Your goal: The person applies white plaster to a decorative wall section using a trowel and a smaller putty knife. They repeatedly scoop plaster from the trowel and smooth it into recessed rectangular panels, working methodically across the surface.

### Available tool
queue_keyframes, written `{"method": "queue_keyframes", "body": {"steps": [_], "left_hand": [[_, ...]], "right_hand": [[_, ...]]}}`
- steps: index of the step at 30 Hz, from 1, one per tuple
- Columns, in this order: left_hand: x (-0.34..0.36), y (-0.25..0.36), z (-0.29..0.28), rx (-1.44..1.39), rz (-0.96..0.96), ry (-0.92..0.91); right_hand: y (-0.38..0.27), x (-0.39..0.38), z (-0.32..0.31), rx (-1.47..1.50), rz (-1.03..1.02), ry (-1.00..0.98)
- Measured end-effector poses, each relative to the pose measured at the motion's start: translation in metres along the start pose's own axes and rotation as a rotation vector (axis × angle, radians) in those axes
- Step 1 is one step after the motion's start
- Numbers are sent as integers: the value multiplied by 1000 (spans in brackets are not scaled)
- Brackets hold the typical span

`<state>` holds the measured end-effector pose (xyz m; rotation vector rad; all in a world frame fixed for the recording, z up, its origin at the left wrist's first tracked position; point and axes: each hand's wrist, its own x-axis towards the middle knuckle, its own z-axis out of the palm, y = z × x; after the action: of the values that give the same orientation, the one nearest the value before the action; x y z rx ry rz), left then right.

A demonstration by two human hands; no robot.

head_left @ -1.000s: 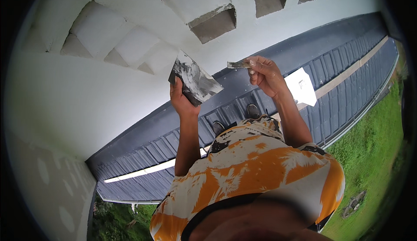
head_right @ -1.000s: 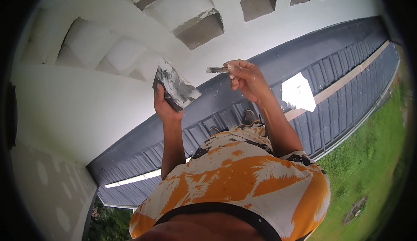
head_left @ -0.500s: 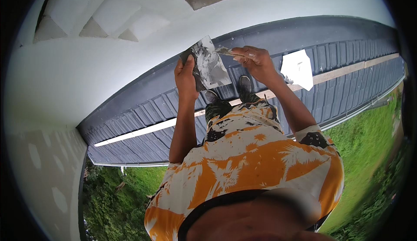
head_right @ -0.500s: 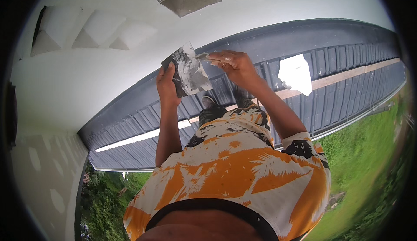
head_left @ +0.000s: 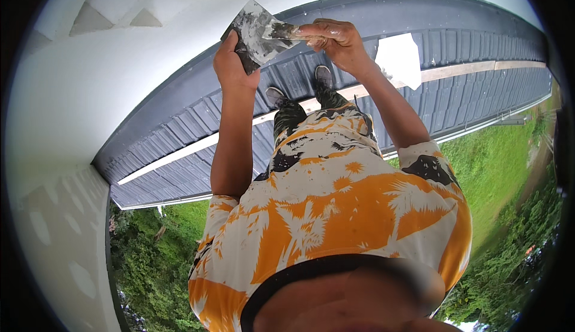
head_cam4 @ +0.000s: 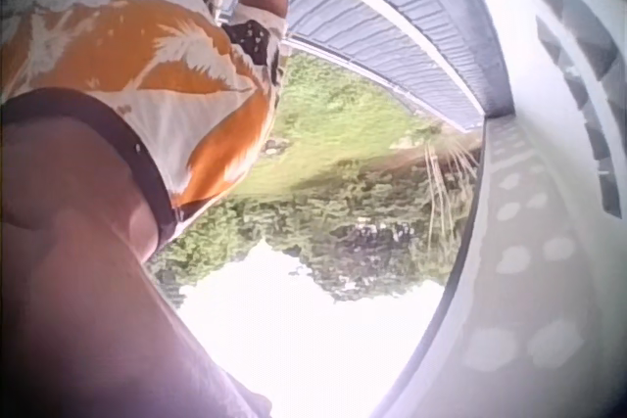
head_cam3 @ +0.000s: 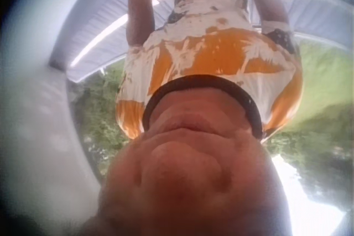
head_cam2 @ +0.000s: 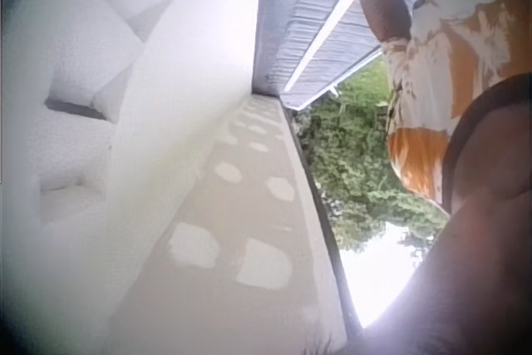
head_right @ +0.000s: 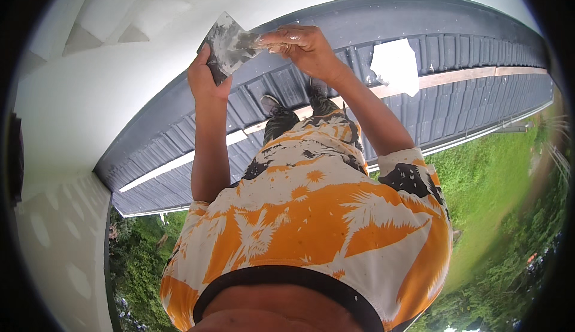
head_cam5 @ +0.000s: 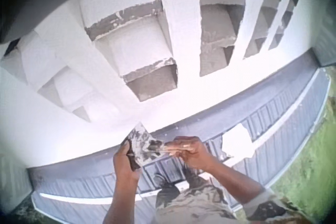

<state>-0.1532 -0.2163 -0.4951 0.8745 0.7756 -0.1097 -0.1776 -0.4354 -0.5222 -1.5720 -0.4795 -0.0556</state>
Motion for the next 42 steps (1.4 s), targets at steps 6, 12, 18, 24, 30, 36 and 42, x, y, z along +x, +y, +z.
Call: {"method": "queue_keyframes", "body": {"steps": [6, 12, 18, 24, 30, 36, 42], "left_hand": [[5, -20, 1, -55, -50, 9], [15, -6, -25, -139, 105, -153], [13, -30, -43, -70, 49, -239], [37, -49, -36, -70, -32, -473], [38, -66, -17, -58, -275, -573], [51, -114, 7, -118, -184, -629], [109, -163, 23, -148, -221, -633]], "right_hand": [[17, -17, -33, -483, -130, 43], [37, -53, -87, 77, 549, 561], [47, -106, -132, 658, 630, 1023], [13, -174, -125, 594, 607, 1120], [-5, -140, -71, 721, 651, 949], [19, -82, -32, 789, 815, 772], [121, -96, -84, 560, 813, 867]]}}
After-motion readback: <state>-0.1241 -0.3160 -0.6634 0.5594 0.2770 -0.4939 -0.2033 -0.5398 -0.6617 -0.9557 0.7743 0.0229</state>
